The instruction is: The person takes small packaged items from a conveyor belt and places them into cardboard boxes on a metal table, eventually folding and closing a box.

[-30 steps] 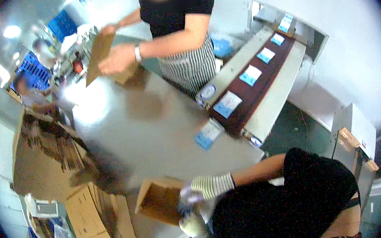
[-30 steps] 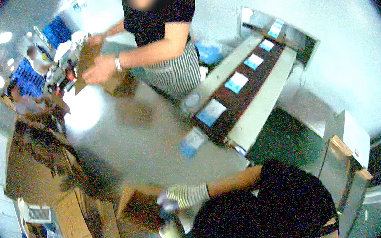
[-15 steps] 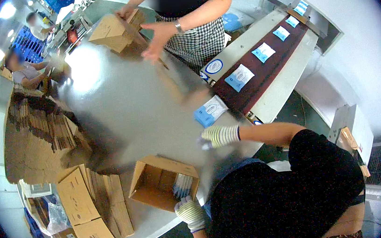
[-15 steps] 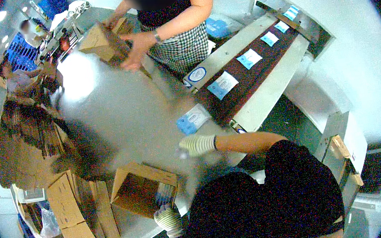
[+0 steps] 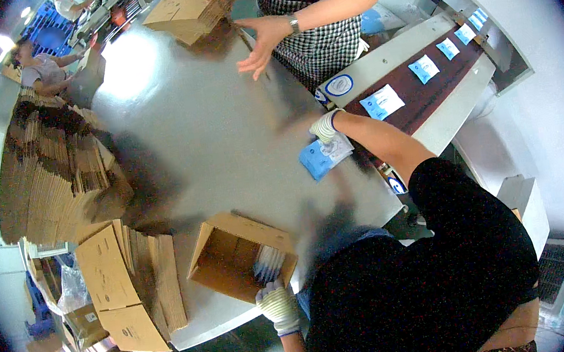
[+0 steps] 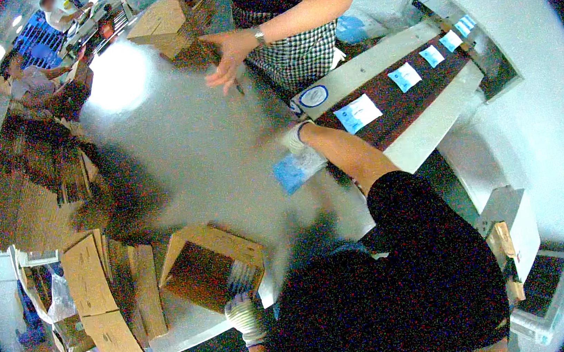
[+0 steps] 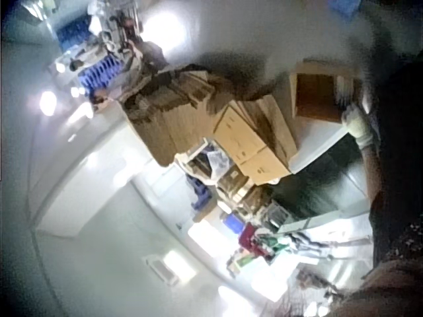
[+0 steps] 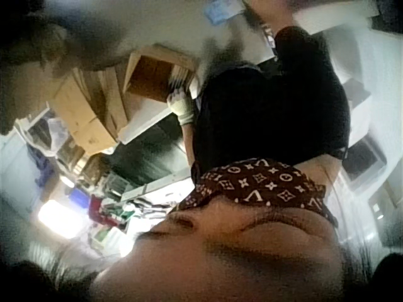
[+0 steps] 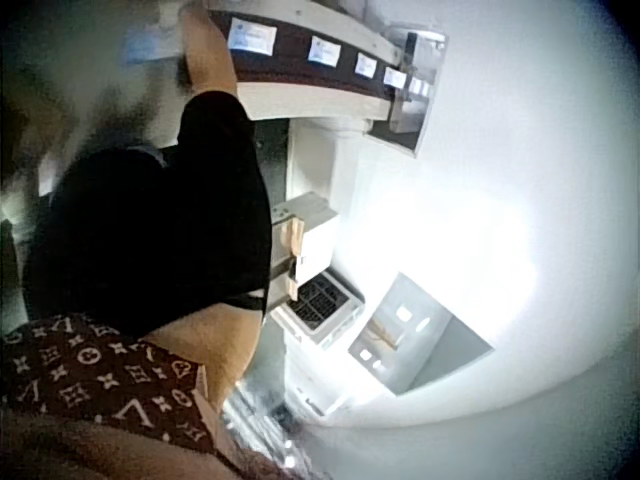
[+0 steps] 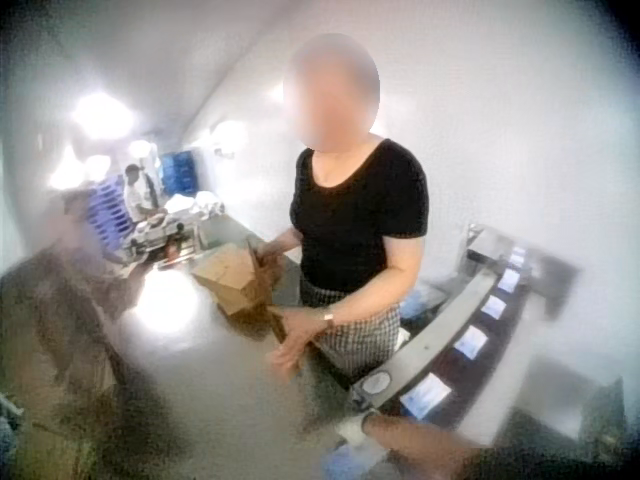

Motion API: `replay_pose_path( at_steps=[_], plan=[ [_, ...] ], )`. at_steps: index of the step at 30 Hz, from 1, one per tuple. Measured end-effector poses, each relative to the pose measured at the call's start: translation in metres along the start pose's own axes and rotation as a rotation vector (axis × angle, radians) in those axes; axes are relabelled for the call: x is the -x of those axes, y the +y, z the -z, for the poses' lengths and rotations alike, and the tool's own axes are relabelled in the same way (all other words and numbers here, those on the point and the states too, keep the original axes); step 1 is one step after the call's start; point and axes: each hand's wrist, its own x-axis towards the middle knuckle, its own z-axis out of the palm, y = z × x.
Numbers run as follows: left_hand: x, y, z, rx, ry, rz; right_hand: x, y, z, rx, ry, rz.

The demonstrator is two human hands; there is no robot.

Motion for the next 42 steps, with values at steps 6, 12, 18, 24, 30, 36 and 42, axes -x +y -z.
replay_pose_path(
  at_steps=[6, 12, 18, 24, 30, 36, 42],
  plan=[
    [-0.005, 0.002, -0.001, -0.005, 0.189, -0.063, 0.016, -0.052, -0.055, -0.245, -0.138, -0.003],
    [-0.001, 0.003, 0.003, -0.004, 0.129, -0.033, 0.103, -0.184, -0.136, -0.027, 0.439, -0.014],
    [0.011, -0.002, -0.006, -0.049, 0.192, -0.074, 0.13, -0.211, -0.106, -0.47, 0.353, -0.08],
    [0.018, 0.002, -0.014, -0.024, 0.066, -0.109, 0.168, -0.267, -0.01, -0.737, 0.777, 0.524],
    [0.028, 0.007, -0.016, -0.138, 0.037, -0.162, 0.117, -0.364, 0.041, 0.005, 0.926, 0.386],
    [0.034, 0.007, -0.019, -0.076, 0.134, -0.171, 0.071, -0.372, -0.016, 0.248, 0.558, 0.304],
    [0.031, 0.003, -0.012, 0.014, 0.002, -0.118, 0.15, -0.358, 0.002, -0.063, 0.803, 0.654]
  ],
)
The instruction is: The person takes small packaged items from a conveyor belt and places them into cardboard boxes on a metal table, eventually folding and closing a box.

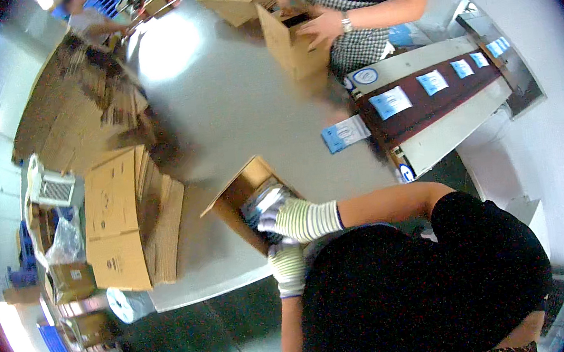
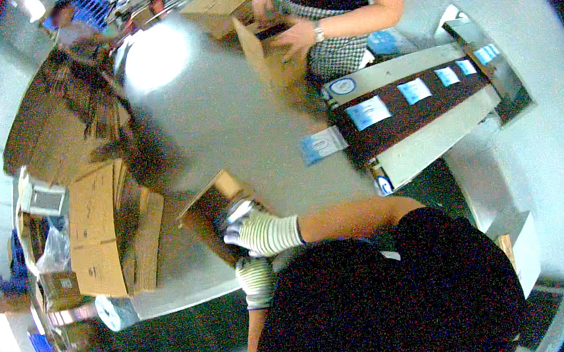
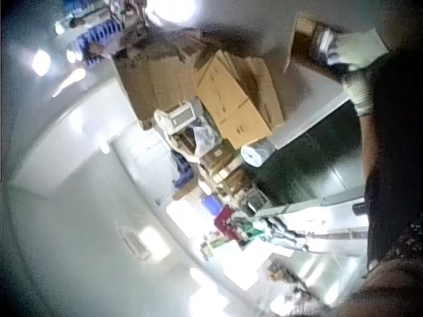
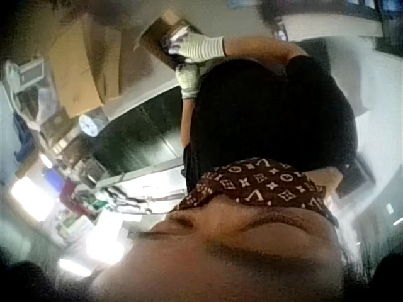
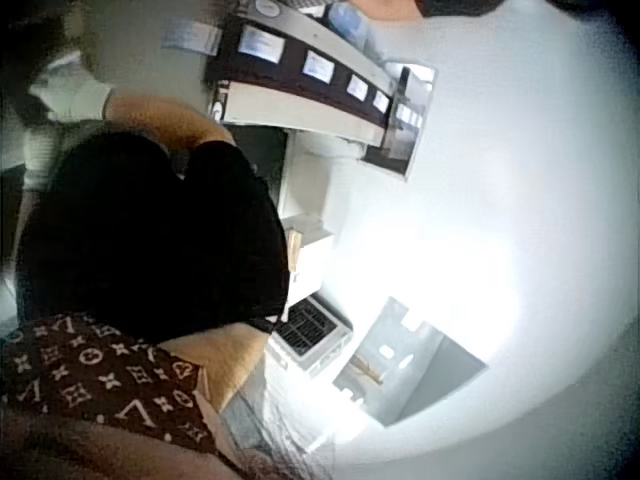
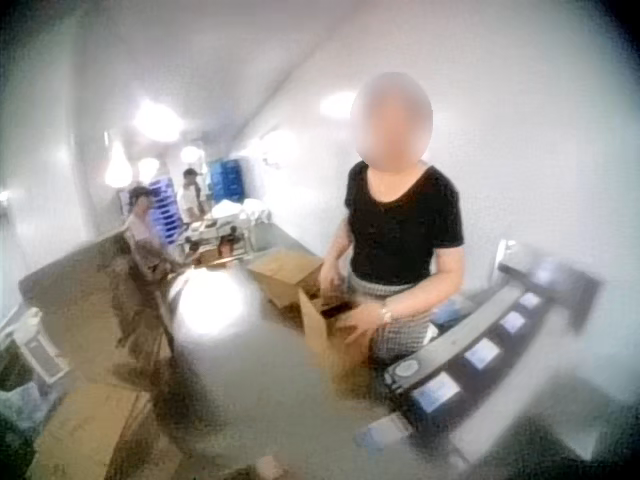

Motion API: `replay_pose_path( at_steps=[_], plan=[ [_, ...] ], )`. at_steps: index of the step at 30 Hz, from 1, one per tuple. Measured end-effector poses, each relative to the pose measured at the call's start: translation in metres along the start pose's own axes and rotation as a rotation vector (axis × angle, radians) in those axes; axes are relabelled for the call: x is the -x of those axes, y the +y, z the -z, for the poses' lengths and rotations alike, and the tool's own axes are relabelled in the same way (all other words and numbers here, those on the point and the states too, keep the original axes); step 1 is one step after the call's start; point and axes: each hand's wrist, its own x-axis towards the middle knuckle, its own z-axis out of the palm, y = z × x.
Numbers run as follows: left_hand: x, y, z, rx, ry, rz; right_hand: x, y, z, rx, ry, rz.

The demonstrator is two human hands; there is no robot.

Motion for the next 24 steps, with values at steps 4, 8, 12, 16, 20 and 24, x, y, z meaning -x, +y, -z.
replay_pose_path(
  at_steps=[4, 8, 12, 16, 20, 24],
  plan=[
    [-0.008, -0.007, -0.007, -0.022, 0.172, -0.025, 0.038, 0.002, 0.027, -0.264, 0.153, -0.048],
    [-0.019, -0.005, 0.001, -0.018, 0.204, 0.02, 0.079, 0.031, 0.035, -0.302, 0.022, -0.313],
    [-0.021, -0.004, 0.006, -0.016, 0.26, -0.021, 0.125, 0.066, 0.025, -0.113, -0.012, -0.422],
    [-0.016, -0.004, -0.002, -0.05, 0.306, -0.02, 0.145, 0.096, 0.037, -0.105, -0.205, -0.629],
    [-0.018, -0.001, -0.003, 0.007, 0.247, 0.013, 0.158, 0.138, 0.027, 0.076, 0.143, -0.531],
    [-0.022, -0.001, -0.004, -0.018, 0.241, 0.037, 0.161, 0.188, 0.024, 0.105, -0.034, -0.649]
  ],
)
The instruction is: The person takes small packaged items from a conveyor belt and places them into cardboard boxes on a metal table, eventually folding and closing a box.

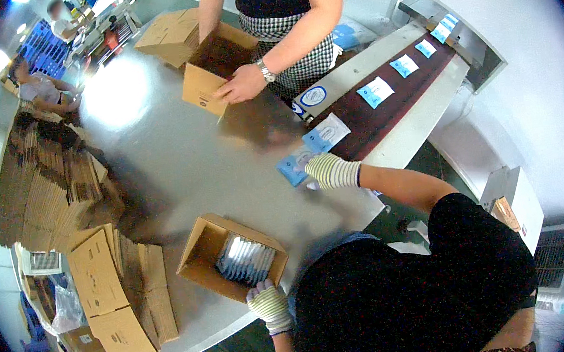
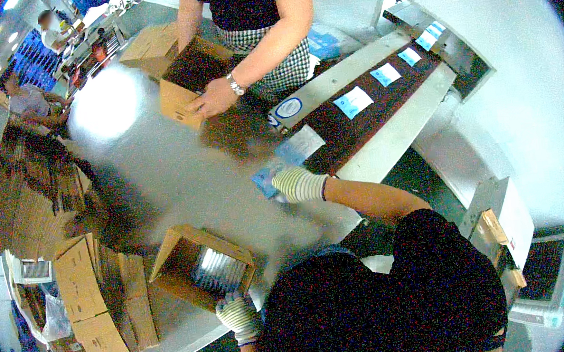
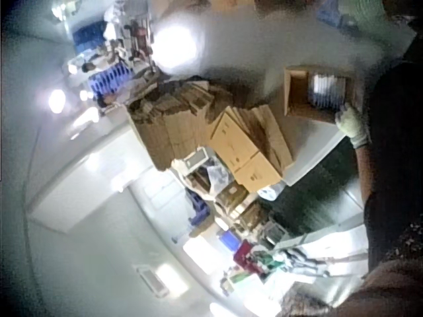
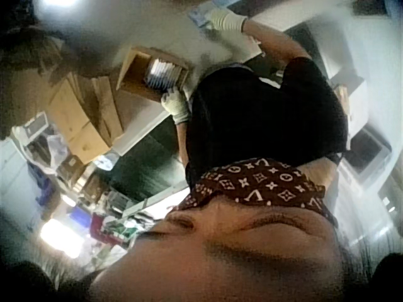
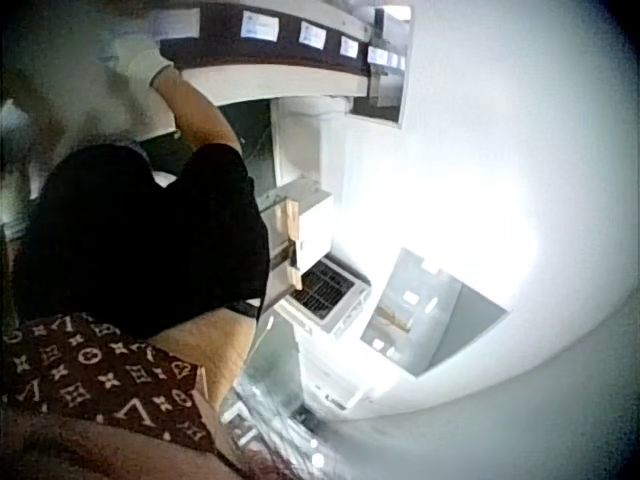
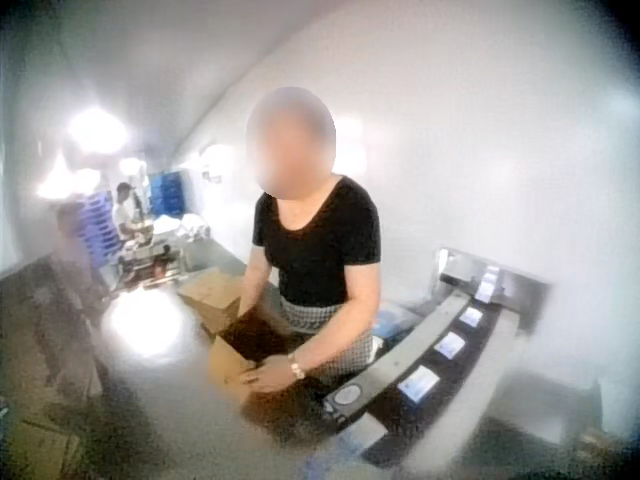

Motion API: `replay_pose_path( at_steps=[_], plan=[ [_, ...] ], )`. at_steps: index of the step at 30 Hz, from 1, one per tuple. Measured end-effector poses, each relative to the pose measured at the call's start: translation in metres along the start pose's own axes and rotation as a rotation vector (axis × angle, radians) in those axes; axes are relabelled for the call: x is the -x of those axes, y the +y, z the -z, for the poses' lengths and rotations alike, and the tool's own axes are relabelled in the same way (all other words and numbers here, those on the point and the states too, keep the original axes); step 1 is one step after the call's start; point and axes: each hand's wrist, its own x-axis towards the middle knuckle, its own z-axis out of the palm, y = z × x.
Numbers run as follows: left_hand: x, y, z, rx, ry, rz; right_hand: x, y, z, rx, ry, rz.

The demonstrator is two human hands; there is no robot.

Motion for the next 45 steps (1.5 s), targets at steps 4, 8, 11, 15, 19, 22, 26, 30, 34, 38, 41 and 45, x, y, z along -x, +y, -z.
replay_pose_path(
  at_steps=[4, 8, 11, 15, 19, 22, 26, 30, 34, 38, 41, 45],
  plan=[
    [-0.003, 0.0, 0.001, -0.021, -0.038, 0.032, -0.031, 0.022, 0.021, 0.07, -0.188, -0.074],
    [-0.005, -0.001, 0.003, -0.01, -0.081, 0.019, -0.052, 0.063, 0.028, 0.207, -0.176, -0.046],
    [-0.001, 0.0, 0.003, -0.025, -0.194, 0.048, -0.076, 0.093, 0.014, 0.316, -0.197, -0.006],
    [-0.014, 0.003, -0.002, 0.022, -0.127, -0.018, -0.08, 0.12, 0.027, 0.292, -0.38, -0.157],
    [-0.001, 0.003, 0.009, -0.027, -0.165, 0.069, -0.143, 0.089, 0.011, 0.318, -0.59, -0.064],
    [-0.006, 0.004, 0.007, -0.028, -0.157, 0.049, -0.15, 0.096, -0.011, 0.202, -0.821, -0.069],
    [-0.017, 0.005, 0.012, 0.027, -0.101, 0.006, -0.132, 0.153, -0.099, 0.221, -0.87, -0.111],
    [-0.006, 0.001, 0.011, -0.019, -0.135, 0.038, -0.095, 0.042, -0.041, 0.012, -0.791, -0.161],
    [0.0, 0.0, 0.003, -0.001, -0.134, 0.039, 0.001, -0.019, -0.065, 0.076, -0.27, 0.013],
    [0.006, 0.0, -0.004, -0.036, -0.174, 0.004, 0.023, -0.044, -0.08, 0.113, -0.379, -0.032],
    [0.008, -0.001, -0.004, -0.068, -0.187, 0.01, 0.031, -0.067, -0.049, 0.011, -0.039, 0.157],
    [0.021, -0.001, -0.027, -0.115, -0.012, -0.032, 0.039, -0.126, 0.035, -0.059, 0.603, 0.8]
  ],
)
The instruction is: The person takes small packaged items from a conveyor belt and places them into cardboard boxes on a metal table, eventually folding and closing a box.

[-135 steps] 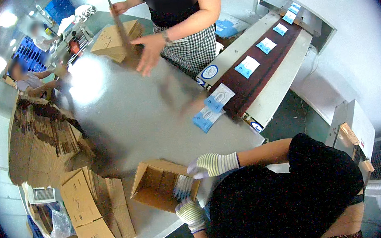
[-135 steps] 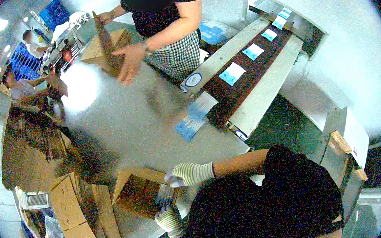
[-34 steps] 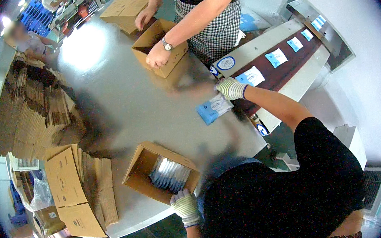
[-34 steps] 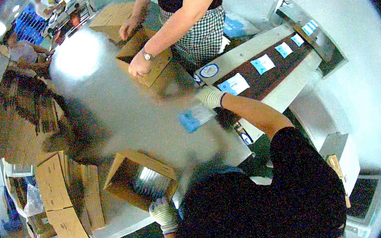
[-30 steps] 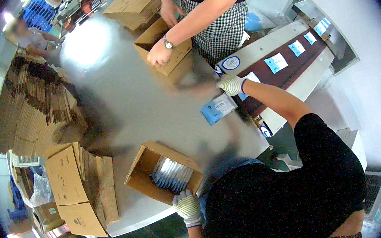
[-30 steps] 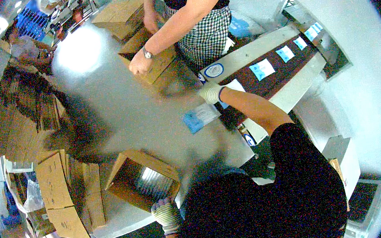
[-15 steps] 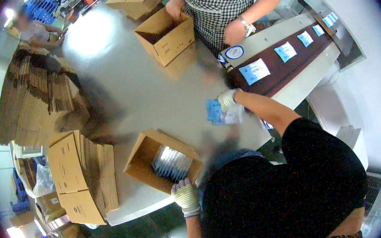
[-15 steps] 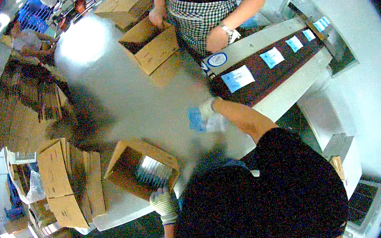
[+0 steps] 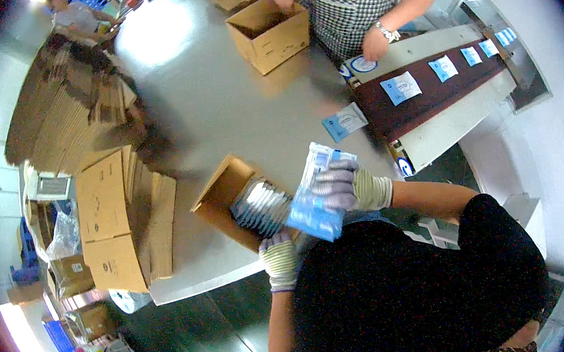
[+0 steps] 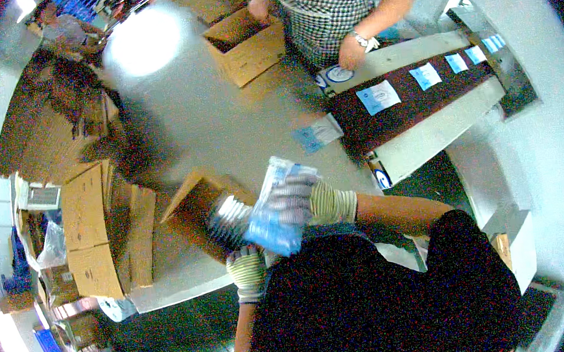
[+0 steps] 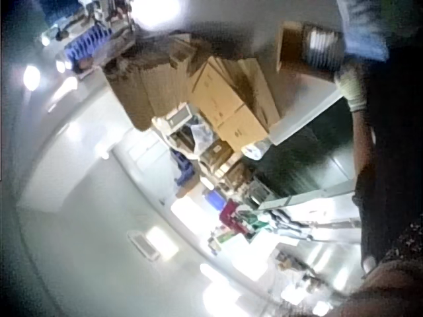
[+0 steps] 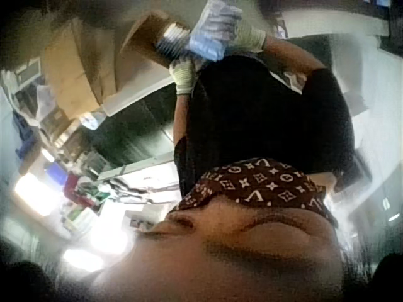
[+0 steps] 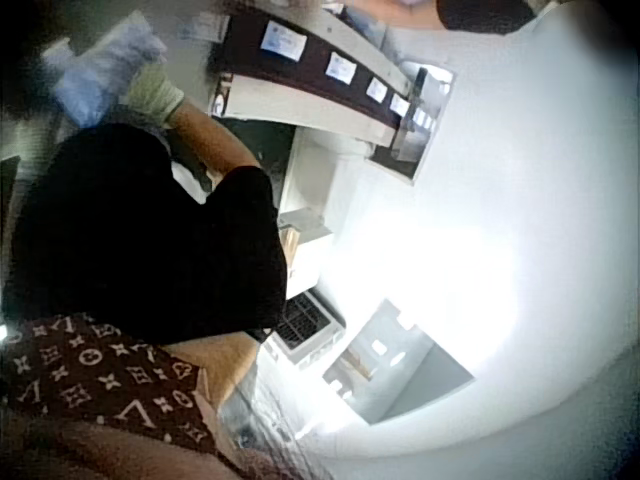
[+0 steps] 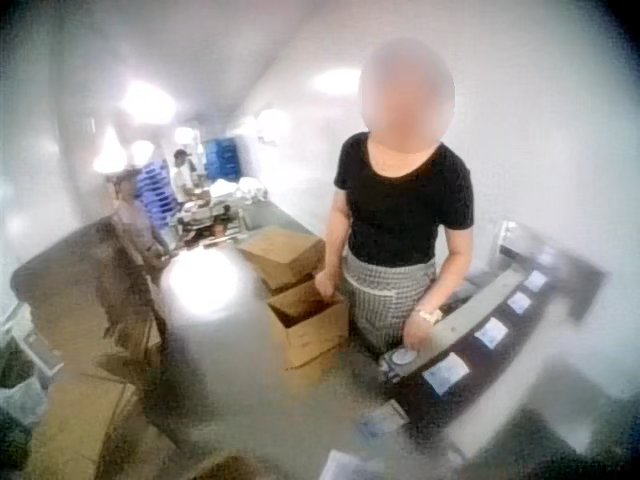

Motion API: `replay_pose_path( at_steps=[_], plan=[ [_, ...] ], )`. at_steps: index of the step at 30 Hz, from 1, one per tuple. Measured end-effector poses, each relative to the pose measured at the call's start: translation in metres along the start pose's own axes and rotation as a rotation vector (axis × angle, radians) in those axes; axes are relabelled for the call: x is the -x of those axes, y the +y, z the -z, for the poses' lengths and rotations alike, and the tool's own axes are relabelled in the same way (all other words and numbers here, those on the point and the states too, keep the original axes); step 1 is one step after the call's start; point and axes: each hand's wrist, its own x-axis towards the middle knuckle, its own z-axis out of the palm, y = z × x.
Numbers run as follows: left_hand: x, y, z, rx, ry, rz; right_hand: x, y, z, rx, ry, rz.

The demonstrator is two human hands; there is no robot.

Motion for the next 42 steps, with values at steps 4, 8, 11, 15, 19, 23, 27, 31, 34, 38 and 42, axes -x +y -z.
replay_pose_path(
  at_steps=[4, 8, 11, 15, 19, 23, 27, 31, 34, 38, 42],
  plan=[
    [0.019, 0.006, -0.031, 1.301, -0.02, 0.518, -0.041, -0.026, -0.01, -0.173, 0.14, 0.183],
    [0.002, 0.007, 0.007, 0.979, -0.038, 0.383, -0.074, -0.042, -0.046, -0.376, 0.008, 0.125],
    [0.002, 0.002, 0.026, 0.031, 0.077, -0.082, -0.108, -0.028, -0.094, -0.079, -0.188, -0.08],
    [-0.002, 0.012, 0.026, 0.082, -0.015, -0.054, -0.128, 0.016, -0.171, 0.157, -0.445, -0.239],
    [-0.011, -0.006, 0.037, 0.081, -0.082, 0.04, -0.128, 0.014, -0.172, 0.126, -0.5, -0.172],
    [-0.011, -0.023, 0.037, 0.211, -0.004, 0.117, -0.128, -0.006, -0.105, -0.284, -0.842, -0.18],
    [-0.019, -0.036, 0.04, 0.239, -0.171, -0.01, -0.061, -0.037, -0.102, -0.179, -0.721, 0.044],
    [-0.036, -0.055, 0.069, 0.434, -0.068, -0.145, -0.041, -0.053, -0.117, -0.126, -0.79, -0.084],
    [-0.029, -0.082, 0.093, 0.453, 0.088, 0.054, -0.047, -0.067, -0.114, -0.201, -0.826, -0.158],
    [-0.001, -0.156, 0.095, 0.058, 0.204, 0.313, -0.11, -0.024, -0.116, -0.156, -0.579, -0.058],
    [-0.021, -0.197, 0.12, -0.056, 0.284, 0.472, -0.224, 0.131, -0.178, 0.129, -0.097, -0.413]
  ],
)
